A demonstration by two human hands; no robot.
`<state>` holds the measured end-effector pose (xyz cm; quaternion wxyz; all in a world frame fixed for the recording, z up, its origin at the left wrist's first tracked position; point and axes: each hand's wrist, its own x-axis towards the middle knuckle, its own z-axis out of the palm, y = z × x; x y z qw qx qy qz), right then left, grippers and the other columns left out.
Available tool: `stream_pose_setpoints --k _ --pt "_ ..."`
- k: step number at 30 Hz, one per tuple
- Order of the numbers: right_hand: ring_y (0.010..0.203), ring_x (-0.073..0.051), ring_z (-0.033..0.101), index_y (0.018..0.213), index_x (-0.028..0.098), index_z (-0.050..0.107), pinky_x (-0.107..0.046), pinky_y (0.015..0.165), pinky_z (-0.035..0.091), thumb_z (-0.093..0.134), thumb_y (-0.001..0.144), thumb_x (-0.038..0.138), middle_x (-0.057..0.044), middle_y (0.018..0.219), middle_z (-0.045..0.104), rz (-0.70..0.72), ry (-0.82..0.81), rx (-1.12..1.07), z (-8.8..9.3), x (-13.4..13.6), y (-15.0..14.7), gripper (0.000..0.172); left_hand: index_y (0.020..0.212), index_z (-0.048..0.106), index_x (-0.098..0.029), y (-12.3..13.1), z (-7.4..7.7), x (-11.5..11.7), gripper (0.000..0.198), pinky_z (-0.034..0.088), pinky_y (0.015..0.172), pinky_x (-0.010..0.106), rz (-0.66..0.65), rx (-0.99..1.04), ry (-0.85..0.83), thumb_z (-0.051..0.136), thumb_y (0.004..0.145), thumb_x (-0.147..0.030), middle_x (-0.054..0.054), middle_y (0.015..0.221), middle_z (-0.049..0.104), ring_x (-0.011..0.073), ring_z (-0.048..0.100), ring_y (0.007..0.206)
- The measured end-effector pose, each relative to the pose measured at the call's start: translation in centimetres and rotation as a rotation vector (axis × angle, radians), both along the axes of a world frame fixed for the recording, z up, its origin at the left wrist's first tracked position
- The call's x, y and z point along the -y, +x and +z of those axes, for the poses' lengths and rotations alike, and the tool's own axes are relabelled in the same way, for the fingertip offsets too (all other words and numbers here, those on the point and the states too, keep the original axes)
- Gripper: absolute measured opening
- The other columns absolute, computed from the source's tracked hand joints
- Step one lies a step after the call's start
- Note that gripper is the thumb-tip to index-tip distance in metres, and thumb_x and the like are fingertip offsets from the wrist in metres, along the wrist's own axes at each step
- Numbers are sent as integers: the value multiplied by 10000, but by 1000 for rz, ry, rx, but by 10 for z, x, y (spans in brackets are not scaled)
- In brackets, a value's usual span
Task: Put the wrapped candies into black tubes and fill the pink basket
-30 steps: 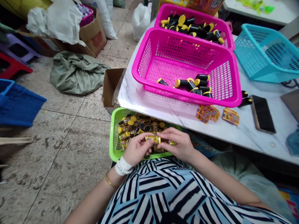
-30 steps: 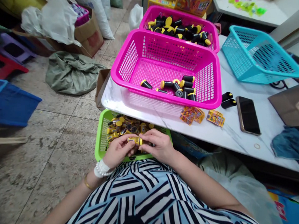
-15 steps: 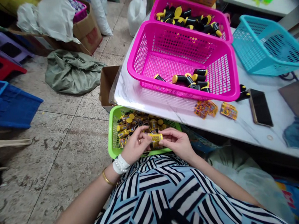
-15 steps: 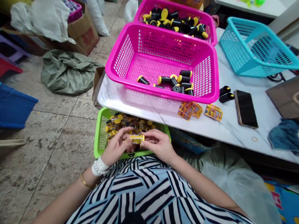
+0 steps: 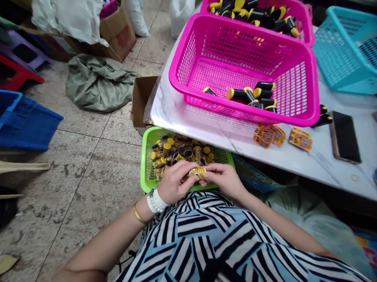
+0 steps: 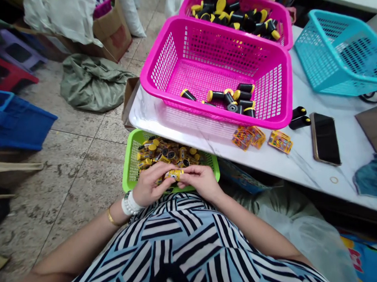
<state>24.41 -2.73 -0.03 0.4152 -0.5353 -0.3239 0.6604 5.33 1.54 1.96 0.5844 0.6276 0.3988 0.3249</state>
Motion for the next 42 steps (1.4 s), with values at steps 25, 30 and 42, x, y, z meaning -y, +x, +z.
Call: stream_pose_setpoints --k 25,30,42 --pt "572 -121 687 918 250 774 -270 541 624 829 714 298 -3 876 668 -18 121 -182 -22 11 5 217 951 609 -133 8 -33 11 382 411 403 155 4 345 -740 751 759 -431 -4 693 642 52 524 449" --pt "616 -158 726 1044 267 751 -310 607 645 808 745 287 -8 840 713 91 79 -179 -16 9 2 305 878 627 -140 16 -27 7 411 278 307 147 61 273 -698 707 771 -529 -76 489 503 26 363 312" --pt "560 -123 692 930 249 779 -233 518 595 787 761 231 -5 806 693 7 317 -17 -11 5 3 171 865 550 -172 19 -26 6 437 163 231 124 -12 383 -949 698 760 -570 -84 420 512 19 243 225"
